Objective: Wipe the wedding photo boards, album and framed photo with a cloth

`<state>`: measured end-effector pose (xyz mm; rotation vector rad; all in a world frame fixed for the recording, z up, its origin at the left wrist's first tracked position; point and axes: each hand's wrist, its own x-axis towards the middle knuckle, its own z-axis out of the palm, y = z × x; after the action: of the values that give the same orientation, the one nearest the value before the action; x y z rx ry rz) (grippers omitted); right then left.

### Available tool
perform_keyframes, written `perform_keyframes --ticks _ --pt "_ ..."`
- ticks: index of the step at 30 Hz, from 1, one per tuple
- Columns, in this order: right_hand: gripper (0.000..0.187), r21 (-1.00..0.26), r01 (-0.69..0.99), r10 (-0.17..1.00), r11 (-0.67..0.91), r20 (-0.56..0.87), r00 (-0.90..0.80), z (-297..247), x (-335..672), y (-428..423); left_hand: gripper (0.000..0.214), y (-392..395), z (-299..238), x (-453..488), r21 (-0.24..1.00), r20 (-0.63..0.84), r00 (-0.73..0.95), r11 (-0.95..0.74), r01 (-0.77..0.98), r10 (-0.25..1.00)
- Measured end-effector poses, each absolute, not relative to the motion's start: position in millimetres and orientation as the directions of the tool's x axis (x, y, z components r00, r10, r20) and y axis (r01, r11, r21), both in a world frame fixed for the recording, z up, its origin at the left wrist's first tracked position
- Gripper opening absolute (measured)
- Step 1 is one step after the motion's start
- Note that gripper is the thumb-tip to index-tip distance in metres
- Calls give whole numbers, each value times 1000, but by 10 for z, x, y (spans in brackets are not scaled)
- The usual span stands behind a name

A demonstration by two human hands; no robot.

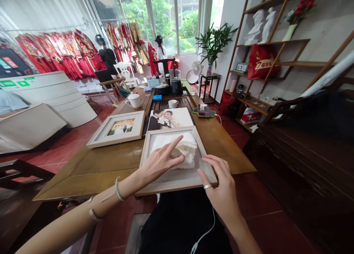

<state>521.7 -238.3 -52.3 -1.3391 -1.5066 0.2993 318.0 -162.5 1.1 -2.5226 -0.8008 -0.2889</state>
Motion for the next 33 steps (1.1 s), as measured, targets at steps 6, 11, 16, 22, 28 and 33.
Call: perform_keyframes --ticks 6,11,16,22,28,33 --pt "28 -842 444 865 305 440 240 -671 5276 -2362 20 -1499 -83 3009 -261 364 828 -806 531 427" --pt "19 -837 425 858 345 464 219 -664 5228 -2372 23 -1529 60 2966 -235 239 874 -848 475 424" --pt "17 -850 403 867 341 449 214 -623 5221 -2390 18 -1582 12 2944 -201 197 888 -870 450 414" --pt "24 -964 184 892 190 248 378 -637 5153 -2550 23 -1606 -15 3033 -266 334 787 -749 607 519" --pt "45 -961 -244 991 134 126 48 -557 4875 -2660 19 -2060 93 3455 -223 507 750 -776 590 425" --pt "52 -957 -257 978 133 85 191 -472 4887 -2521 17 -2412 164 3582 -80 390 883 -945 316 262"
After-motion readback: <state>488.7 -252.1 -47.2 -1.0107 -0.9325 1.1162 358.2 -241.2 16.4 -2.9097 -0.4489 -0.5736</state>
